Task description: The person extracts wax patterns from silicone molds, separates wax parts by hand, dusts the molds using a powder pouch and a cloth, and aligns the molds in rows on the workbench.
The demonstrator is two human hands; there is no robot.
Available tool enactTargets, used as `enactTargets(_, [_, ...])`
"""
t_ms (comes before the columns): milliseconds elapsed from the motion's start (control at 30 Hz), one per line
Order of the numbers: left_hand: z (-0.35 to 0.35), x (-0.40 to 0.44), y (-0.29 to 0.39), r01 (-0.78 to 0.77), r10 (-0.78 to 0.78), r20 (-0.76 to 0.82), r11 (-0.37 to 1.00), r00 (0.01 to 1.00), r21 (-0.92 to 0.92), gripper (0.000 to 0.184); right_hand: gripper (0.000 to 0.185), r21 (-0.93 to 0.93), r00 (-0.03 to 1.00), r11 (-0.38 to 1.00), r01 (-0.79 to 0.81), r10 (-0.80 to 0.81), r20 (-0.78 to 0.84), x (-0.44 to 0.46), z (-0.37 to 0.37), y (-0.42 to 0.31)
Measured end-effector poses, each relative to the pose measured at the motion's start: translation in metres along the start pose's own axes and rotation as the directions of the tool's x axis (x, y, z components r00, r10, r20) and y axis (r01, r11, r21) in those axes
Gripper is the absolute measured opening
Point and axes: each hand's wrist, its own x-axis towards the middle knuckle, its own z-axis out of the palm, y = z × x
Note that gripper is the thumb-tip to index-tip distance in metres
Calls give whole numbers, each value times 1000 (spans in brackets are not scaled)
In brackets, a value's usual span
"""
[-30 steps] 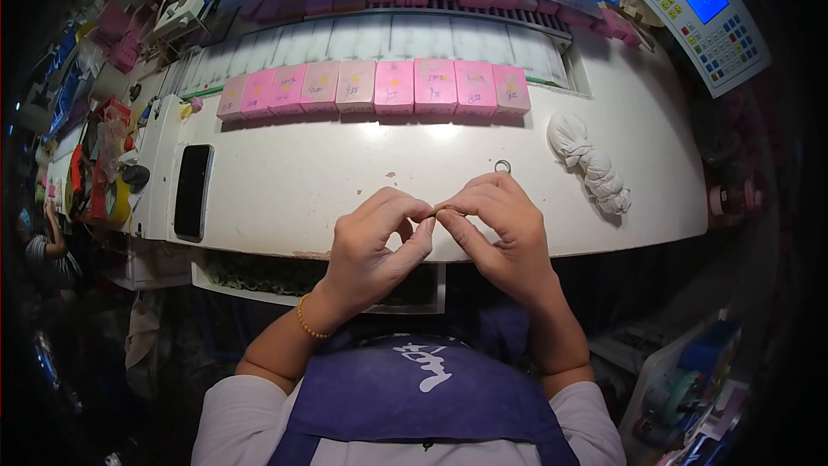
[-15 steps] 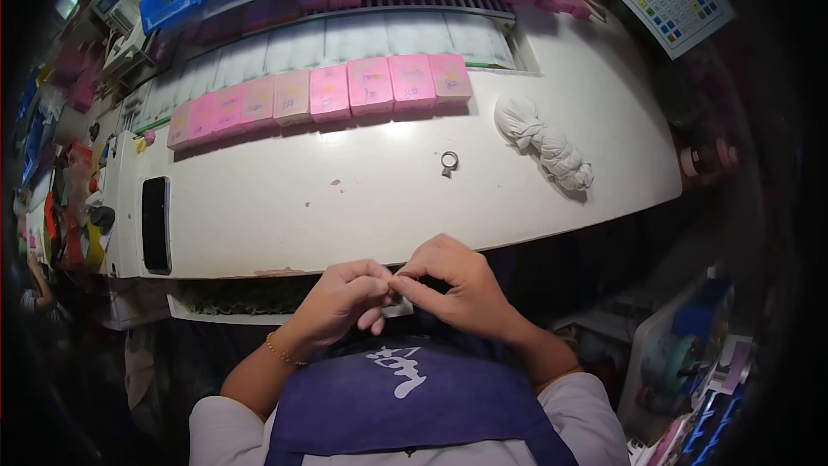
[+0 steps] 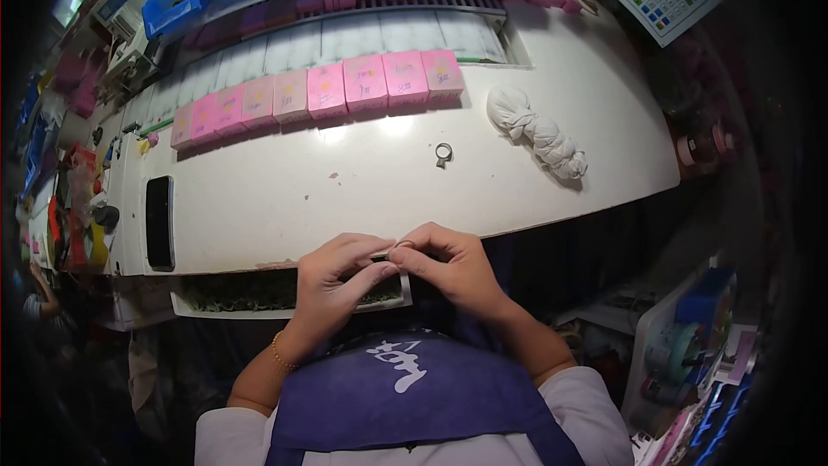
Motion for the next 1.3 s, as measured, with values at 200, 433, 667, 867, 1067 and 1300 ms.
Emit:
enactTargets(200, [10, 5, -1, -143, 143, -14, 990, 990, -18, 20, 16, 58, 996, 996, -60, 56, 75, 2, -10, -12])
enactTargets(433, [12, 22, -3, 116, -159, -140, 954, 977, -277, 11, 20, -900, 763, 392, 190, -636, -116, 55, -51, -26])
enactTargets(667, [4, 39, -4, 268, -411, -115, 757, 904, -595, 21, 18, -922, 780, 350, 162, -618, -97, 76, -48, -17])
enactTargets(867, [1, 43, -4, 265, -397, -94, 752, 913, -604, 20, 17, -304, 969, 940, 158, -207, -134, 59, -24, -42])
enactTargets(1067, [-9, 40, 4, 357, -410, 47, 726, 911, -587, 17, 20, -283, 985, 959, 21, 29, 171, 73, -18, -65])
enactTargets(1300, [-63, 52, 13, 125, -245, -169, 845, 955, -519, 12, 24, -349, 962, 937, -26, 118, 247, 95, -26, -84])
